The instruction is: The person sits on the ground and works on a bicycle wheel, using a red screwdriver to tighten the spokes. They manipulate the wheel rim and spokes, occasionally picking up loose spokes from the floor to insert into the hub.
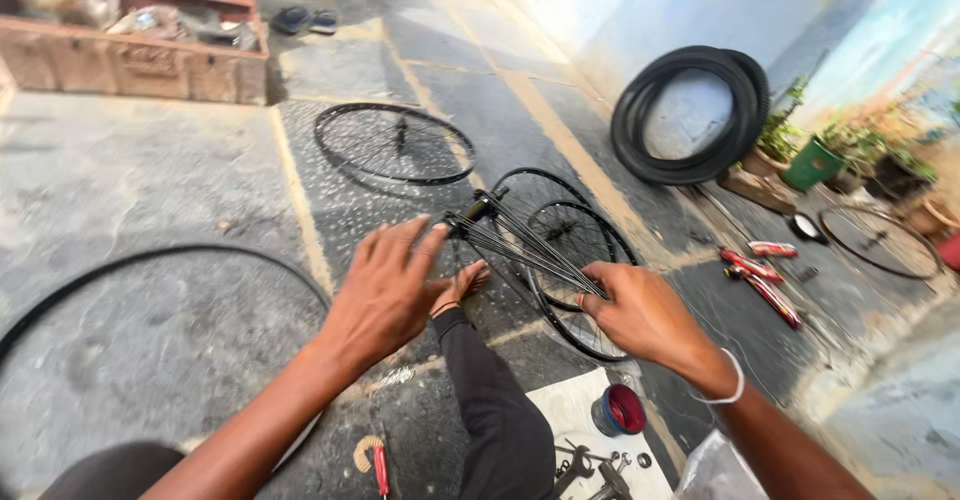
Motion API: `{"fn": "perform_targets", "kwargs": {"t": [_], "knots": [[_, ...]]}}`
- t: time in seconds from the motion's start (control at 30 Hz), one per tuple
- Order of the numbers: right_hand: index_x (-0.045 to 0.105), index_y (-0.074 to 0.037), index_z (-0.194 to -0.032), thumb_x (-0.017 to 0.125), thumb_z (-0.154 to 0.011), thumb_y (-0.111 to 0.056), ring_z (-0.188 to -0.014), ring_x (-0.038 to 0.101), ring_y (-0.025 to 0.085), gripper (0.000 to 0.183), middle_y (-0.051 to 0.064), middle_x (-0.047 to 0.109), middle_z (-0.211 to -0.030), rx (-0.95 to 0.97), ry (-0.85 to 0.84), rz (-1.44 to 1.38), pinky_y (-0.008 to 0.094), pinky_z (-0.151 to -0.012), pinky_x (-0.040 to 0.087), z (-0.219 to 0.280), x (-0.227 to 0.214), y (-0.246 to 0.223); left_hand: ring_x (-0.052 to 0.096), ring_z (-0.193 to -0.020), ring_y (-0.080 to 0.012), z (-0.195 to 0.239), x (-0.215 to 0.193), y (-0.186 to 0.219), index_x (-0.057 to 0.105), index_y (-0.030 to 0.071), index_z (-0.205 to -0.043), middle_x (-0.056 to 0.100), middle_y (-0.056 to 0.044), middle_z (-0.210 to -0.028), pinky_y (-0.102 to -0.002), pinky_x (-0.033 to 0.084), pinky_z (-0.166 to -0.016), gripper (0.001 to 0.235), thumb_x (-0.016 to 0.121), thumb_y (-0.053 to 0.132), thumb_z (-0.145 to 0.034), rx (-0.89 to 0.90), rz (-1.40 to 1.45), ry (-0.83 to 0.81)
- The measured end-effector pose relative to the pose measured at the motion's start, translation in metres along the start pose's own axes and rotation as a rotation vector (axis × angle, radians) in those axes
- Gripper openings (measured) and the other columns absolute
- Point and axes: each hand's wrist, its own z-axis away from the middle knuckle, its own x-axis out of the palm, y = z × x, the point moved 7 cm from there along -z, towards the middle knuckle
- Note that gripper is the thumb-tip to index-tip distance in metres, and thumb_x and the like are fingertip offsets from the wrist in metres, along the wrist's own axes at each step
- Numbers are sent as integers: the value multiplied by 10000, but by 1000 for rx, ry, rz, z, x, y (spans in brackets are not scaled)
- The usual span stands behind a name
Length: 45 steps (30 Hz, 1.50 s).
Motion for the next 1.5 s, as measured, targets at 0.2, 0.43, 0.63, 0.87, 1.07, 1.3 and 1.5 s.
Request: {"fn": "perform_targets", "kwargs": {"t": [0.2, 0.43, 0.63, 0.87, 1.07, 1.3, 1.5], "knots": [[743, -75, -1079, 671, -884, -315, -892, 718, 384, 318, 204, 741, -892, -212, -231, 150, 496, -803, 525, 5, -12, -122, 634, -1005, -305, 14, 14, -6, 559, 12, -1301, 622, -197, -1219, -480, 495, -893, 585, 751, 334, -852, 31, -29, -50], [644, -2, -1094, 680, -891, -250, -808, 665, 391, 322, 178, 688, -983, -1048, 639, 202, 492, -735, 511, 29, -69, -221, 582, -548, -212, 30, 27, -53, 629, 44, -967, 617, -76, -798, -386, 465, -467, 253, 743, 268, -937, -117, 172, -79], [638, 2, -1210, 575, -1089, -88, -772, 590, 100, 163, 83, 659, -1016, -461, 790, -944, 249, -682, 494, 6, -1, -159, 568, -540, -107, 39, -2, -118, 690, 45, -823, 658, -40, -678, -303, 432, -472, 374, 705, 395, -955, -794, 717, 61], [663, 3, -997, 661, -957, -178, -540, 680, 272, 186, 150, 663, -611, -471, 22, -556, 421, -604, 483, -39, 136, -226, 641, -680, -71, 41, -14, -102, 693, 36, -867, 669, 2, -769, -262, 526, -587, 552, 682, 587, -899, -784, 1281, 190], [601, 2, -885, 546, -1087, -277, -570, 622, 432, 349, 212, 597, -588, -515, 214, -418, 530, -529, 445, -24, 158, -242, 531, -840, -64, 42, -45, -119, 621, 91, -996, 601, 23, -889, -251, 454, -758, 515, 651, 605, -980, -637, 1131, 431], [627, 3, -927, 493, -1080, -262, -474, 614, 373, 334, 164, 564, -507, -390, 244, -526, 504, -480, 429, -24, 135, -231, 356, -486, -50, 54, -49, -142, 459, 161, -786, 434, 73, -630, -247, 274, -407, 477, 624, 536, -1030, -751, 1114, 447], [628, 9, -922, 508, -1086, -256, -525, 616, 405, 334, 189, 576, -554, -451, 291, -492, 519, -504, 436, -19, 131, -230, 305, -401, -45, 71, -1, -130, 431, 200, -636, 373, 89, -500, -272, 221, -360, 488, 620, 474, -992, -1097, 1157, 335]]}}
